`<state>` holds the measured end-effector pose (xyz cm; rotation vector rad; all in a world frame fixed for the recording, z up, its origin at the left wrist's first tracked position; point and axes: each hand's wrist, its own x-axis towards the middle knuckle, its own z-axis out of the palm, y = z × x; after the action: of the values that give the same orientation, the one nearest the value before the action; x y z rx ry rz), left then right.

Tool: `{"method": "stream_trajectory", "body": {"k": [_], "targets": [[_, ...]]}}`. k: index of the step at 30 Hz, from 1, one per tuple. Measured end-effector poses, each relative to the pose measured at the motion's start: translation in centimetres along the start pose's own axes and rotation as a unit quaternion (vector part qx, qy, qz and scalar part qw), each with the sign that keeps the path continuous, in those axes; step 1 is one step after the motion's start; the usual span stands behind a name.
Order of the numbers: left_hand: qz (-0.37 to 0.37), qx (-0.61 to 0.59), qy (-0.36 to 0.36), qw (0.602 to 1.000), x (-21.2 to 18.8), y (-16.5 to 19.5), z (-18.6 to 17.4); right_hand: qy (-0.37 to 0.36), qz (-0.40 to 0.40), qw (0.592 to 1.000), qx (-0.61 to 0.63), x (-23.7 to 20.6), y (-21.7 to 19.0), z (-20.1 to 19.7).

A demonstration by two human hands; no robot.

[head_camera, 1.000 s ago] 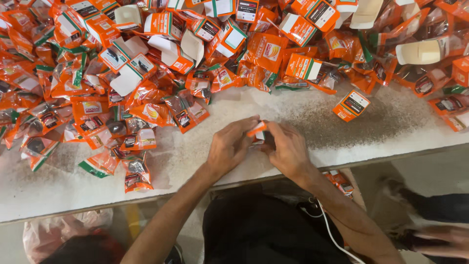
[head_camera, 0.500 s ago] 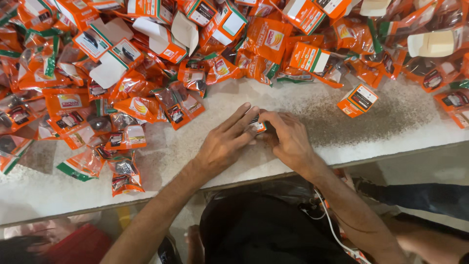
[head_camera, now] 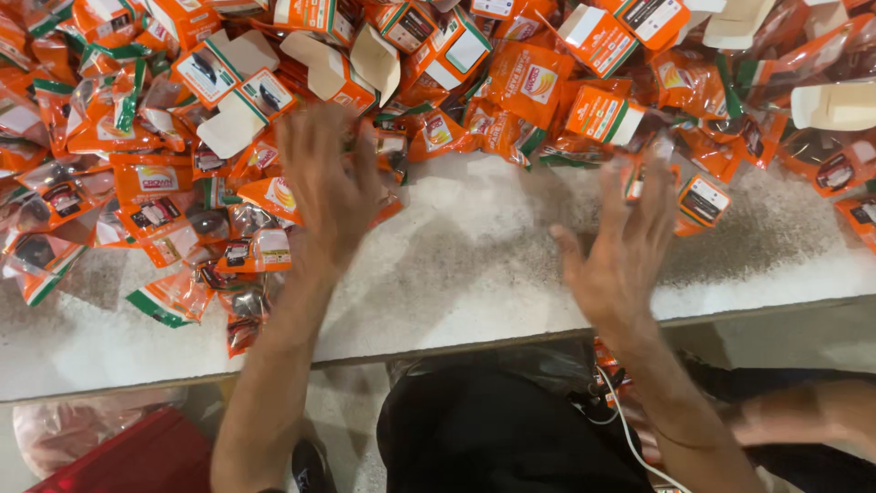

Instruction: The person packs small orange-wrapped product packets into small white cardboard boxes at a table covered with piles of packaged goods. They pick up a box, insert packets, fold the box flaps closed, and set the finished box aside, repeating the cycle.

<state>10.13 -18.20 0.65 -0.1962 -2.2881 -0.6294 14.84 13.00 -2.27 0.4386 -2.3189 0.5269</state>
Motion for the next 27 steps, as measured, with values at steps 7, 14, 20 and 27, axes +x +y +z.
{"method": "stream_trajectory", "body": {"k": [7, 14, 20, 27], "targets": [[-0.044, 0.102, -0.058, 0.992, 5.9, -4.5, 3.6, -0.063, -0.038, 0.99, 0.123, 0.2, -2.7, 1.2], [0.128, -0.116, -0.238, 0.956, -2.2, 6.8, 0.0, -0.143, 0.029, 0.896, 0.419, 0.9, -3.6, 3.1], [0.025, 0.057, -0.167, 0.984, -4.2, 2.6, -2.0, -0.207, 0.101, 0.916, 0.329, -1.0, -3.1, 3.9], [-0.003, 0.059, -0.261, 0.963, -4.0, 0.8, -3.1, -0.194, 0.064, 0.928, 0.312, -1.4, -2.7, 4.2]]}}
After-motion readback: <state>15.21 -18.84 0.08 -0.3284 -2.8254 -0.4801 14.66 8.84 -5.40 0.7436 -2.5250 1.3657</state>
